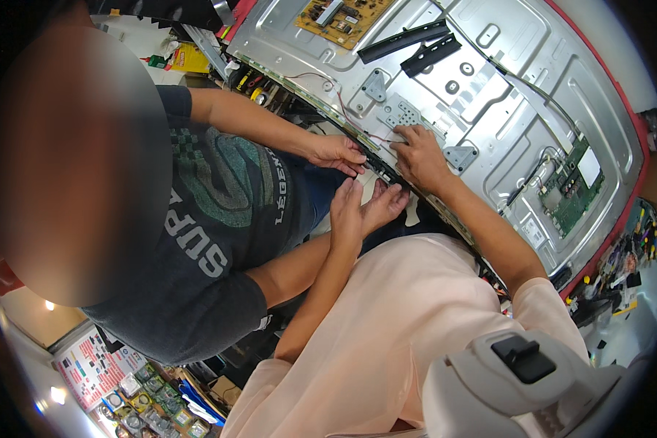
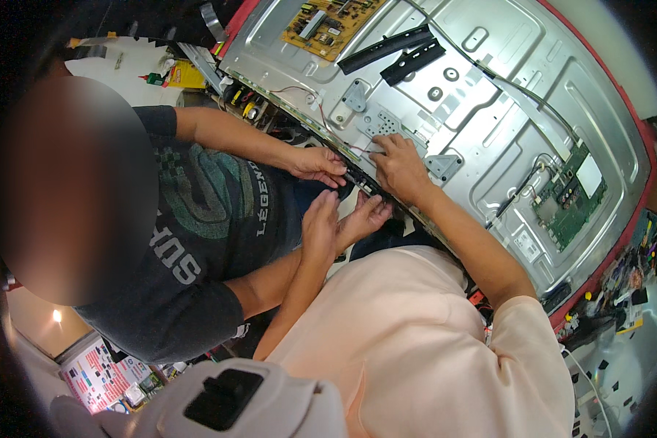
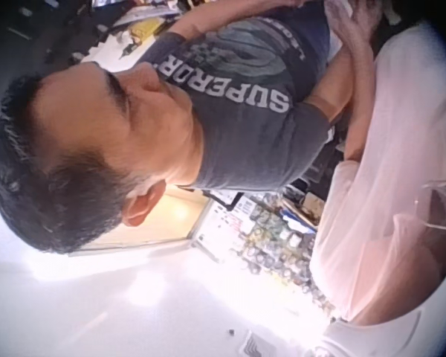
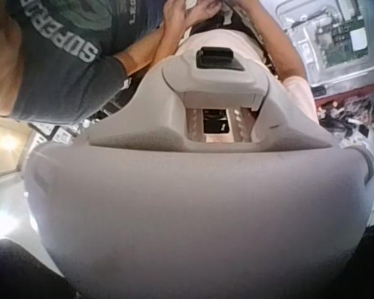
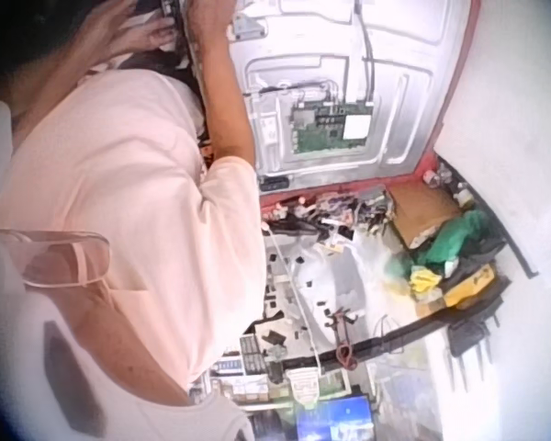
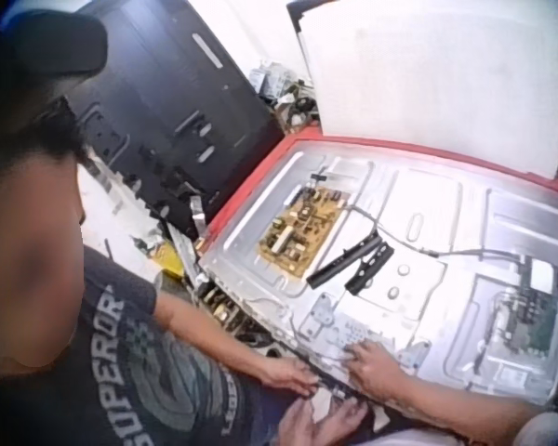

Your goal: The person connects wires and handles internal circuit boards of a television by hand while another person assists.

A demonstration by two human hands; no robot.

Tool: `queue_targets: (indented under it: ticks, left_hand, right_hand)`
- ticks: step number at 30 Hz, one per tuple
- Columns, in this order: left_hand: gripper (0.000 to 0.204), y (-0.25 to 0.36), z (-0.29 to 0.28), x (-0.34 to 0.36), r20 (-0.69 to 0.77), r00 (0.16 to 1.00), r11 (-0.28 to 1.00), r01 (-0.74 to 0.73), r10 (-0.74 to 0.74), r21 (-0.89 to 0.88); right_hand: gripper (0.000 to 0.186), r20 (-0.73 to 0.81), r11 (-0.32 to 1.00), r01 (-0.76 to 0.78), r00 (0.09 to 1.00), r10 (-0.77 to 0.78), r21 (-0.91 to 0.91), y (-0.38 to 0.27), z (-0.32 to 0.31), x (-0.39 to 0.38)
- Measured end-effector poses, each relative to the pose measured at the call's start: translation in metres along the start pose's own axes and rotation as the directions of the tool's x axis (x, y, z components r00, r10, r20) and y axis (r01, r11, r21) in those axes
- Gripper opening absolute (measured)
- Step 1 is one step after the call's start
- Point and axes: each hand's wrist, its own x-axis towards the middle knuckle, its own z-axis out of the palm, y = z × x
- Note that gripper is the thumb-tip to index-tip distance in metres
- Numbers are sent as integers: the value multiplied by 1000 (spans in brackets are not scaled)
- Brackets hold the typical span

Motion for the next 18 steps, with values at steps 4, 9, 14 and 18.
queue_targets:
  ticks: [4, 9, 14, 18]
  left_hand:
    - [27, 9, 28, -12, 136, 843, 584, -467, 520, 664]
    - [25, 10, 30, 5, 113, 880, 723, -447, 462, 526]
    - [27, 26, 16, 12, 195, 913, 755, -406, 358, 516]
    - [27, 26, 14, 13, 198, 958, 803, -282, 206, 526]
  right_hand:
    - [29, 126, 993, 111, 985, -117, 50, -3, -7, -3]
    - [32, 154, 989, 129, 981, -117, -69, -11, -3, -16]
    - [25, 133, 990, 74, 989, -58, -118, -17, 2, -19]
    - [25, 187, 997, 57, 981, -45, -60, -14, -1, -13]
